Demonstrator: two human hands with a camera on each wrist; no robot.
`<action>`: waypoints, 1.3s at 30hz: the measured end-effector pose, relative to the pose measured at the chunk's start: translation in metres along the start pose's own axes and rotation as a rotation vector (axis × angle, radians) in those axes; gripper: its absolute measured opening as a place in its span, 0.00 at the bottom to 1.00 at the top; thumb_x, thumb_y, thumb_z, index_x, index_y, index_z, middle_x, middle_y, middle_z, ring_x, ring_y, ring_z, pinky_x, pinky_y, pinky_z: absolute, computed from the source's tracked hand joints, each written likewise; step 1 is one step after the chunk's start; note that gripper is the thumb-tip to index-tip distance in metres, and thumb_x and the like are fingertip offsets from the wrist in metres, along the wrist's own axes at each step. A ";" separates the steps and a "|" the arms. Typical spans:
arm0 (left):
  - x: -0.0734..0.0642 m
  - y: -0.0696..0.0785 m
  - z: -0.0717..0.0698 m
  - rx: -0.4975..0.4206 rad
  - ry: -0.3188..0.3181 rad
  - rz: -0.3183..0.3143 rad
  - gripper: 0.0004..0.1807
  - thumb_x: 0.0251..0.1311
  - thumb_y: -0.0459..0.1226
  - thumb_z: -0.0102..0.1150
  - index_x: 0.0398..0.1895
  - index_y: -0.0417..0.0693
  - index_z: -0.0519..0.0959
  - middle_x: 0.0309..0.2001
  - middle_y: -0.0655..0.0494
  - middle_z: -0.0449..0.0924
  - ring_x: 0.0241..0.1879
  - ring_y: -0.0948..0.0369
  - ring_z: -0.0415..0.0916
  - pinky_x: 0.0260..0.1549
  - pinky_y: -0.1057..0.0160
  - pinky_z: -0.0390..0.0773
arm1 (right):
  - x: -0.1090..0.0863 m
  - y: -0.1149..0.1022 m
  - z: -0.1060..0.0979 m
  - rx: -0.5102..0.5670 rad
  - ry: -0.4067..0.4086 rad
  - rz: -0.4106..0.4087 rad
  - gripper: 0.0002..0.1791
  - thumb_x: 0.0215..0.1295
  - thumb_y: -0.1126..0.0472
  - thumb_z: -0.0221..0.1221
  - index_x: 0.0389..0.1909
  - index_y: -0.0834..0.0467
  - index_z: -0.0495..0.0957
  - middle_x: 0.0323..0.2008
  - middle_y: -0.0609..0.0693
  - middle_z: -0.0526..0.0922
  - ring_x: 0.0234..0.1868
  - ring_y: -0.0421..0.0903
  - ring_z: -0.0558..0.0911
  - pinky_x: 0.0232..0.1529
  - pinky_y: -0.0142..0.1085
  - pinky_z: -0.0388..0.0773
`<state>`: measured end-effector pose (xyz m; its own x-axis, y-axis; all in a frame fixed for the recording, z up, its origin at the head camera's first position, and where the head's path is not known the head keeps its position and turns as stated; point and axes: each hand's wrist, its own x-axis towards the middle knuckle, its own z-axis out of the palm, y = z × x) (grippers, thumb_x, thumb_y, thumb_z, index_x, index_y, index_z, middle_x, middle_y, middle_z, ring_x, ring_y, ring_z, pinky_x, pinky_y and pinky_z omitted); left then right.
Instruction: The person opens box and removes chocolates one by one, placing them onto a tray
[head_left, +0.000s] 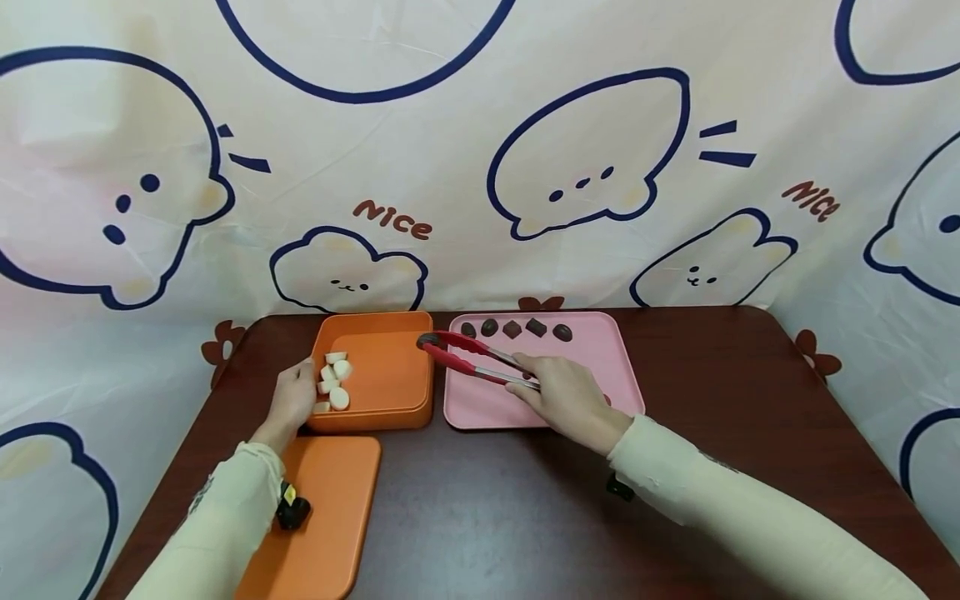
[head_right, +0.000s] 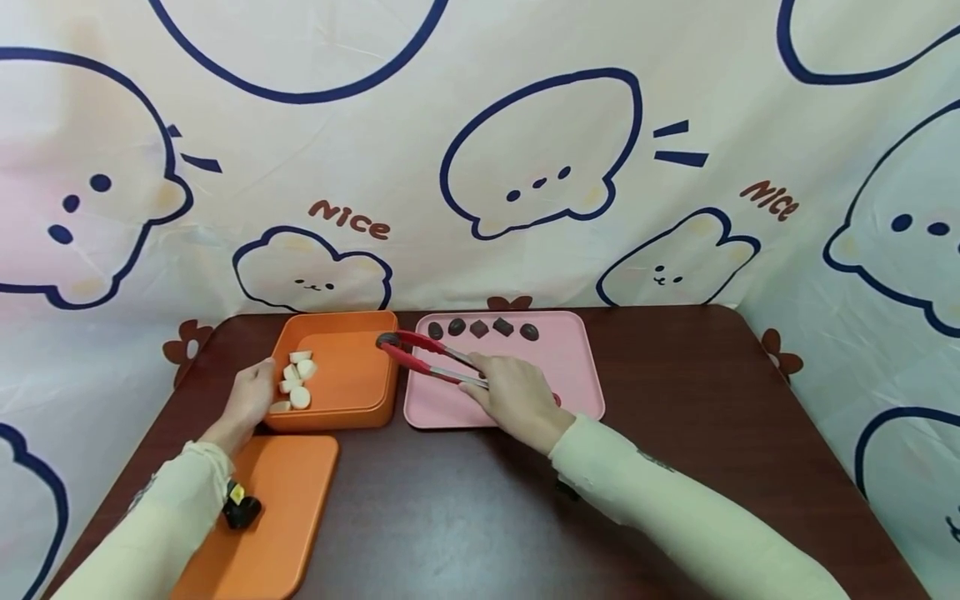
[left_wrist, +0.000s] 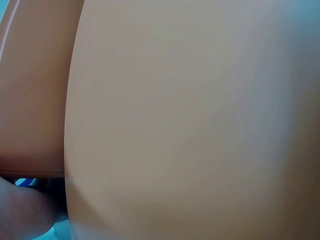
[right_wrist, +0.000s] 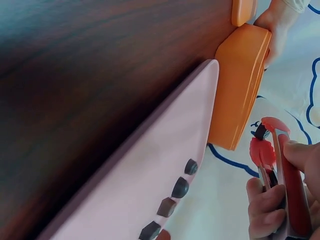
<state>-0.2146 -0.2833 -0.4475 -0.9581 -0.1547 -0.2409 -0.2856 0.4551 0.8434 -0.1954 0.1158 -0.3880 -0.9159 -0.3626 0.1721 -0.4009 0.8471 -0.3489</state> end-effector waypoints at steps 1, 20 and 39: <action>0.001 0.000 0.000 -0.002 0.001 -0.001 0.34 0.80 0.50 0.15 0.61 0.35 0.69 0.67 0.26 0.61 0.63 0.36 0.64 0.56 0.48 0.62 | -0.002 0.003 -0.001 -0.002 0.000 0.004 0.26 0.67 0.46 0.66 0.63 0.52 0.81 0.47 0.52 0.89 0.31 0.43 0.76 0.32 0.39 0.75; 0.006 -0.001 0.000 0.024 0.019 -0.034 0.26 0.81 0.53 0.19 0.30 0.48 0.61 0.16 0.59 0.57 0.16 0.61 0.55 0.28 0.58 0.65 | -0.039 0.055 -0.016 0.005 0.026 0.064 0.26 0.65 0.49 0.68 0.61 0.54 0.81 0.43 0.52 0.87 0.30 0.45 0.74 0.25 0.36 0.69; 0.002 0.000 0.001 0.039 0.034 -0.020 0.28 0.81 0.50 0.18 0.30 0.43 0.64 0.24 0.48 0.69 0.23 0.57 0.62 0.34 0.58 0.65 | -0.063 0.096 -0.017 0.011 0.045 0.193 0.28 0.64 0.52 0.69 0.62 0.61 0.80 0.20 0.48 0.77 0.22 0.44 0.69 0.19 0.35 0.65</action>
<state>-0.2169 -0.2827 -0.4489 -0.9513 -0.1937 -0.2399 -0.3055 0.4857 0.8190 -0.1760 0.2268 -0.4166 -0.9742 -0.1754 0.1422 -0.2179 0.8950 -0.3893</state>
